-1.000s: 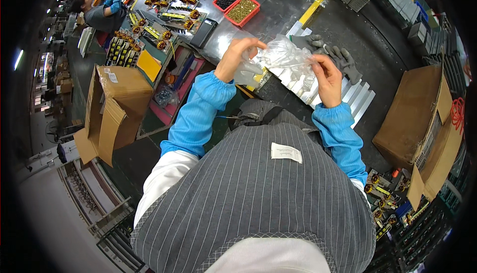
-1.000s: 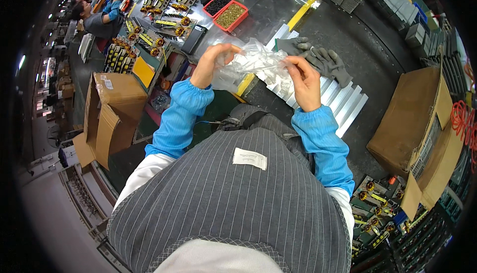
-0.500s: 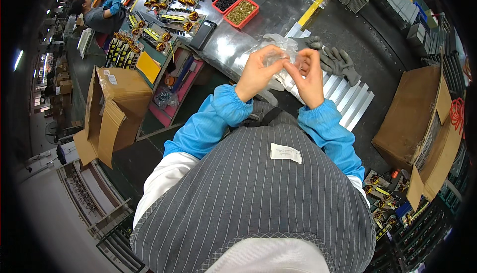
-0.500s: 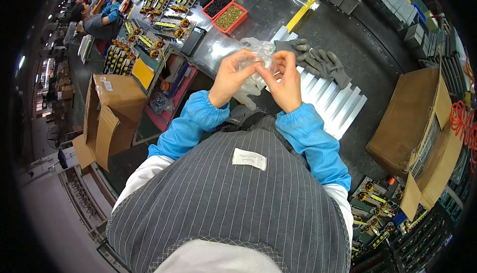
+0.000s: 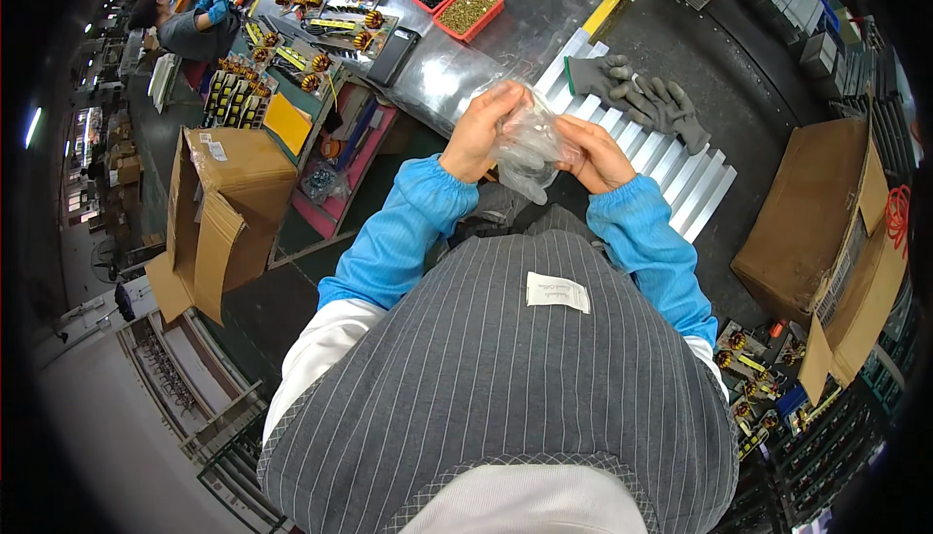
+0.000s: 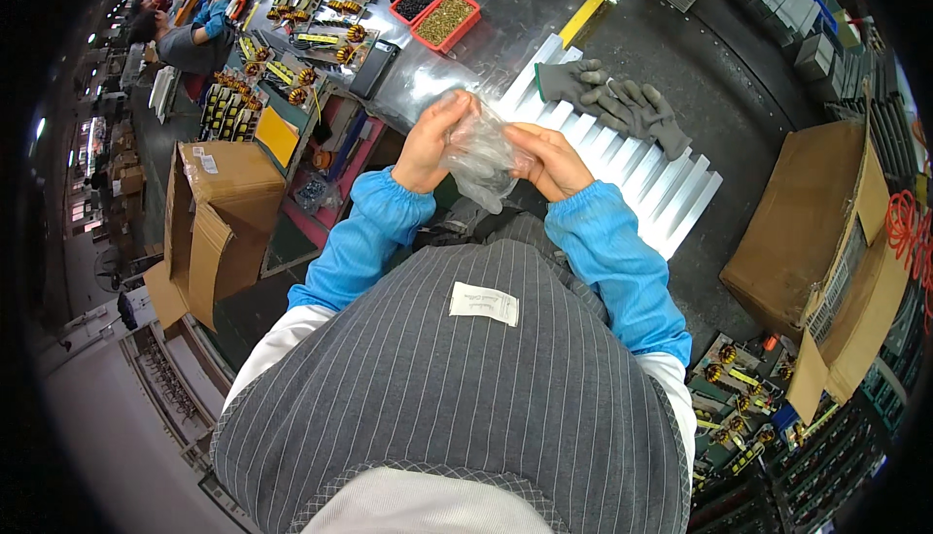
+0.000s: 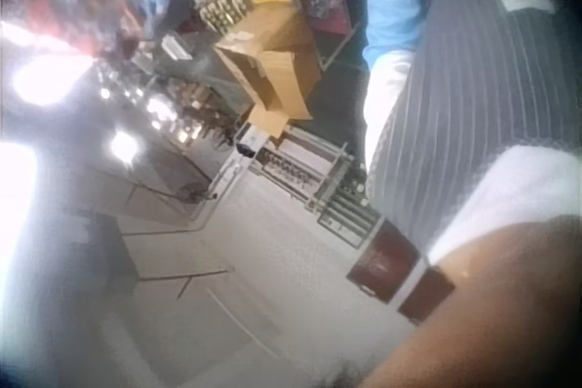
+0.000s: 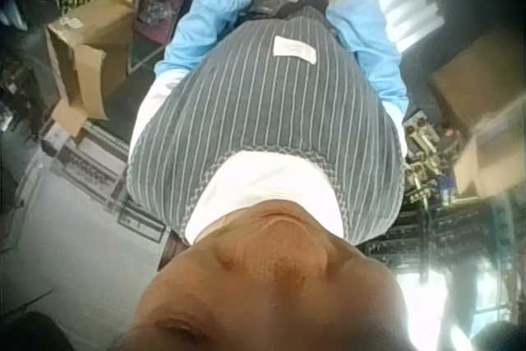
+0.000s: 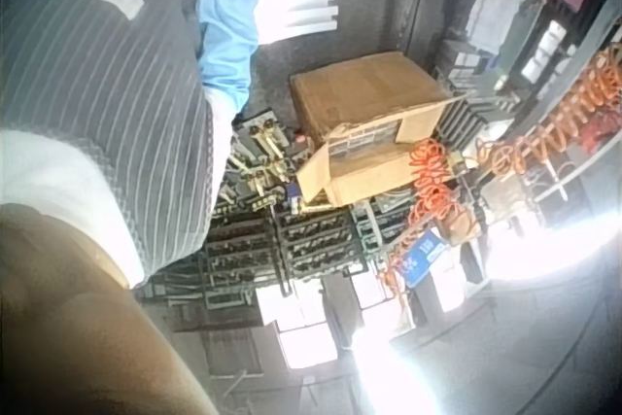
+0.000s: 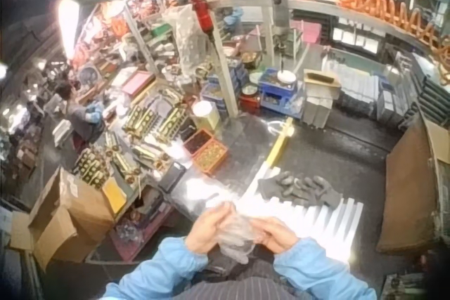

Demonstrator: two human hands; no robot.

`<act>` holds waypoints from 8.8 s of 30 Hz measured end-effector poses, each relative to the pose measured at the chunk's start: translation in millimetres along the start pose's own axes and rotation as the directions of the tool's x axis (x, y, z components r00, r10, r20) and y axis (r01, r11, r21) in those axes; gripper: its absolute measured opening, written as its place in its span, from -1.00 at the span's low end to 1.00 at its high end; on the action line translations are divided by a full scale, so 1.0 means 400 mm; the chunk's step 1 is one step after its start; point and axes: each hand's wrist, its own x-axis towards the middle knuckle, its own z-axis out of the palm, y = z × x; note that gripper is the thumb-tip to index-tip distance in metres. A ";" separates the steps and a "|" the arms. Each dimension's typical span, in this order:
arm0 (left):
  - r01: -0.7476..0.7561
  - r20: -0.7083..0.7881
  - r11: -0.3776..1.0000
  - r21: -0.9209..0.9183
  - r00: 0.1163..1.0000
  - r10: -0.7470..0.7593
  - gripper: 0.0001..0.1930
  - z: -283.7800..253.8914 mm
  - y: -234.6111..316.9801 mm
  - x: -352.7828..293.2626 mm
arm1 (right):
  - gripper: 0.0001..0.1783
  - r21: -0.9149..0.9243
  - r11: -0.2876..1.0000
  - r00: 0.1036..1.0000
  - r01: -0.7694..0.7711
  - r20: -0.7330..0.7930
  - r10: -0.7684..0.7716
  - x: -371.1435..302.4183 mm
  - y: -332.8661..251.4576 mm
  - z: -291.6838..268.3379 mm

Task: The person puts on protective gloves, then assembles small green components into a larger gray assembly block by hand at a workbench.

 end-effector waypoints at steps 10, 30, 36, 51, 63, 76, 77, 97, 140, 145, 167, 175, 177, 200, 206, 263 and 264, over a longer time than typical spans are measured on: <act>0.114 0.043 0.993 0.039 0.992 -0.116 -0.83 0.008 -0.042 0.034 | -0.63 0.376 0.926 0.956 -0.012 0.274 -0.099 -0.017 0.013 0.020; -0.207 -0.075 0.757 0.619 0.945 0.320 -0.79 -0.013 0.068 -0.019 | -0.41 -0.212 0.945 0.965 0.248 -0.033 -0.260 -0.099 -0.082 0.116; -0.083 -0.117 0.984 -0.155 0.991 0.065 -0.75 -0.064 0.079 -0.001 | -0.58 -0.370 0.867 0.863 0.335 -0.249 -0.439 -0.124 -0.087 0.054; 0.167 -0.172 0.916 0.364 0.979 -0.110 -0.65 -0.117 -0.035 0.038 | -0.86 -0.060 0.959 0.935 0.279 -0.210 -0.285 -0.071 -0.082 0.016; -0.273 0.147 0.700 0.660 0.961 0.236 -0.80 0.203 0.185 -0.114 | -0.85 -0.416 0.796 0.808 0.439 -0.205 -0.552 -0.210 -0.225 0.240; -0.228 0.856 0.965 -0.132 0.465 0.227 -0.88 0.379 0.456 -0.305 | -0.89 -0.361 0.611 0.701 0.705 0.484 -0.523 -0.475 -0.405 0.530; -0.278 0.820 0.947 -0.162 0.495 0.286 -0.84 0.386 0.441 -0.310 | -0.93 -0.390 0.526 0.654 0.756 0.473 -0.590 -0.483 -0.393 0.529; -0.380 0.833 0.910 0.167 0.548 0.077 -0.58 0.409 0.536 -0.326 | -0.94 -0.821 0.036 0.536 0.570 0.338 -0.774 -0.504 -0.401 0.364; -0.553 0.366 0.230 0.801 0.756 0.542 -0.88 0.180 -0.154 0.020 | -0.06 -0.236 0.937 0.951 0.257 -0.111 -0.289 0.013 -0.109 0.022; -0.643 0.417 0.187 0.743 0.662 0.622 -0.83 0.199 -0.178 0.014 | -0.08 -0.304 0.938 0.983 0.167 -0.023 -0.183 0.003 -0.107 -0.032; -0.716 0.500 0.420 0.557 0.693 0.519 -0.88 0.217 -0.161 -0.045 | -0.15 -0.490 0.800 0.932 0.346 0.079 -0.355 0.078 -0.119 0.100; -0.722 0.514 0.451 0.525 0.691 0.507 -0.90 0.204 -0.155 -0.047 | -0.20 0.007 0.999 0.993 0.047 0.111 -0.048 0.116 -0.125 0.096; -0.708 0.505 0.469 0.528 0.706 0.497 -0.90 0.199 -0.144 -0.054 | -0.26 0.140 0.981 0.984 0.133 0.097 -0.147 0.134 -0.134 0.036; -0.263 -0.171 0.879 -0.396 0.962 0.211 -0.62 0.025 0.081 0.025 | -0.79 -0.307 0.895 0.930 0.323 -0.075 -0.361 -0.047 -0.091 0.075; -0.139 0.004 0.933 -0.331 0.989 0.148 -0.52 0.010 0.078 0.024 | -0.81 -0.125 0.907 0.874 0.401 -0.246 -0.420 -0.046 -0.096 0.049; -0.271 0.115 0.961 0.058 0.958 0.263 -0.44 0.143 -0.048 -0.003 | -0.73 -0.886 -0.260 0.452 0.384 0.426 -0.783 -0.113 -0.002 0.144; -0.243 0.124 0.970 -0.004 0.962 0.241 -0.41 0.152 -0.034 -0.002 | -0.73 -0.877 -0.257 0.450 0.407 0.437 -0.779 -0.111 -0.001 0.147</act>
